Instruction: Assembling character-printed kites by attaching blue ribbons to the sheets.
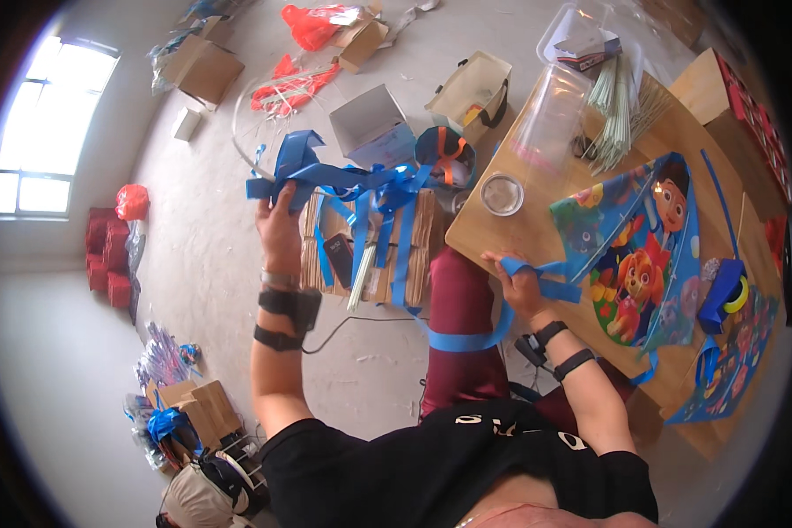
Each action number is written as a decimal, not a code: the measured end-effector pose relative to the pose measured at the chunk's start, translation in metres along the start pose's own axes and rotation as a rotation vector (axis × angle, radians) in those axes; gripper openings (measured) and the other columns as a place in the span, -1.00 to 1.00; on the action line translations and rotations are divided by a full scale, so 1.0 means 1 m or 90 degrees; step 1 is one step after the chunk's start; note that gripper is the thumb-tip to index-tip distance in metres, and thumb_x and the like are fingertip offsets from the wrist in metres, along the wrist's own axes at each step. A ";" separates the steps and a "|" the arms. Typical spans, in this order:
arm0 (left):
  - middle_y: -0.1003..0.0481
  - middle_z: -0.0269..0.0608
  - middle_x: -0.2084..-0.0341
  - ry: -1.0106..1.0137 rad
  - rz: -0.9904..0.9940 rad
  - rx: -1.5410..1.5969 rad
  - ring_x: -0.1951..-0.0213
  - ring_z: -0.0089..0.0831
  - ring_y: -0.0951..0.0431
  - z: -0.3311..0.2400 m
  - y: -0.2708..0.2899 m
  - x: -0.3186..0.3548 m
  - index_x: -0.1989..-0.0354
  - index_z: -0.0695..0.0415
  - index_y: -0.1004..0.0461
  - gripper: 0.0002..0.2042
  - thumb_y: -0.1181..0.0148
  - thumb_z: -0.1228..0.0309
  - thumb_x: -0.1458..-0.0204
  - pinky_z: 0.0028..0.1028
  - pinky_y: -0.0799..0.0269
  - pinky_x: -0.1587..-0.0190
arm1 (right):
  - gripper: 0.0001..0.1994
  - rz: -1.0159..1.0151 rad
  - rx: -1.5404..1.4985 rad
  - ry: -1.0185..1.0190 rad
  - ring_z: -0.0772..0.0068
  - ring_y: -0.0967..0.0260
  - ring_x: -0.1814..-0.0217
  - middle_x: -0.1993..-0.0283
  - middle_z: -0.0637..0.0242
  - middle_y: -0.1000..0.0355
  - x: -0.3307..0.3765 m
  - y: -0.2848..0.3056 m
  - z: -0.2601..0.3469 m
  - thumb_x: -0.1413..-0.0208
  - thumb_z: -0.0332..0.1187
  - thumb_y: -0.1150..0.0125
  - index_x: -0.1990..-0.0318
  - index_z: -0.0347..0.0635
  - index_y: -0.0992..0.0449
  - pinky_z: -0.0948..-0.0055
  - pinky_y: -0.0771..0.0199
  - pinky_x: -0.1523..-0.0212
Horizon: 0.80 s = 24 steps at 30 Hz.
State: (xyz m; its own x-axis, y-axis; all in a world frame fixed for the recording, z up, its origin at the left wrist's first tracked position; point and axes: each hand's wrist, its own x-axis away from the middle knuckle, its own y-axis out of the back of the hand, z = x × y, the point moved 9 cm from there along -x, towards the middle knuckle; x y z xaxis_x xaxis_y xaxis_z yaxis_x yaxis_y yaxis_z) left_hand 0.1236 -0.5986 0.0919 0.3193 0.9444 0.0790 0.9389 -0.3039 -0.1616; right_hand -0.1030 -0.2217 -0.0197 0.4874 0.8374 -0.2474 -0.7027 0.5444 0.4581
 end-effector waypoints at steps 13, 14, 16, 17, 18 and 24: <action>-0.53 -0.26 0.16 0.134 -0.265 -0.179 0.11 -0.48 -0.50 0.258 0.081 0.321 0.04 0.26 -0.44 -0.67 -0.38 0.52 -0.04 -0.44 -0.41 0.00 | -0.74 -0.012 0.034 0.023 0.07 -0.48 -0.05 0.03 0.20 -0.59 -0.002 -0.005 0.011 -0.40 -0.35 0.08 0.00 -0.19 -0.56 0.21 -0.36 -0.19; -0.53 -0.26 0.16 0.142 -0.267 -0.176 0.11 -0.48 -0.50 0.275 0.087 0.326 0.04 0.26 -0.44 -0.67 -0.38 0.52 -0.04 -0.44 -0.41 0.00 | -0.74 -0.019 0.035 0.023 0.06 -0.49 -0.05 0.04 0.20 -0.59 -0.001 -0.002 0.010 -0.40 -0.35 0.08 0.00 -0.19 -0.56 0.21 -0.37 -0.18; -0.52 -0.23 0.12 0.176 -0.317 -0.185 0.09 -0.46 -0.50 0.299 0.104 0.336 0.04 0.25 -0.42 -0.65 -0.38 0.53 -0.03 -0.42 -0.40 -0.01 | -0.75 -0.016 0.031 0.016 0.06 -0.50 -0.03 0.05 0.20 -0.59 -0.001 -0.003 0.007 -0.40 -0.35 0.07 0.01 -0.19 -0.56 0.21 -0.38 -0.20; -0.50 -0.21 0.08 0.156 -0.330 -0.133 0.07 -0.45 -0.49 0.314 0.125 0.336 0.03 0.25 -0.42 -0.64 -0.39 0.54 -0.02 -0.41 -0.40 -0.01 | -0.75 -0.021 0.028 0.029 0.06 -0.50 -0.03 0.05 0.20 -0.59 -0.004 -0.006 0.013 -0.40 -0.35 0.07 0.01 -0.19 -0.56 0.20 -0.38 -0.21; -0.49 -0.21 0.05 0.177 -0.325 -0.061 0.03 -0.42 -0.49 0.321 0.127 0.333 -0.01 0.24 -0.39 -0.60 -0.38 0.57 -0.01 -0.37 -0.42 -0.05 | -0.75 -0.030 0.034 0.036 0.06 -0.50 -0.02 0.05 0.20 -0.59 -0.002 -0.004 0.013 -0.39 -0.35 0.06 0.01 -0.18 -0.56 0.20 -0.38 -0.22; -0.43 0.00 -0.05 0.588 -0.509 0.172 -0.08 -0.05 -0.48 0.384 0.164 0.381 -0.29 0.22 -0.16 -0.43 -0.20 0.21 -0.21 -0.25 -0.48 -0.14 | -0.76 -0.025 0.041 0.018 0.07 -0.50 -0.03 0.06 0.21 -0.60 -0.003 -0.005 0.012 -0.39 -0.36 0.06 0.01 -0.17 -0.56 0.18 -0.36 -0.23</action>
State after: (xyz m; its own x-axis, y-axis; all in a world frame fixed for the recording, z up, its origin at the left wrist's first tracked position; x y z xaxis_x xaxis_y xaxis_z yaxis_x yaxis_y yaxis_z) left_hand 0.3504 -0.2401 -0.2821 -0.2536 0.3779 0.8904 0.8899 0.4519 0.0616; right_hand -0.0947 -0.2273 -0.0111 0.4985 0.8168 -0.2904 -0.6476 0.5736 0.5016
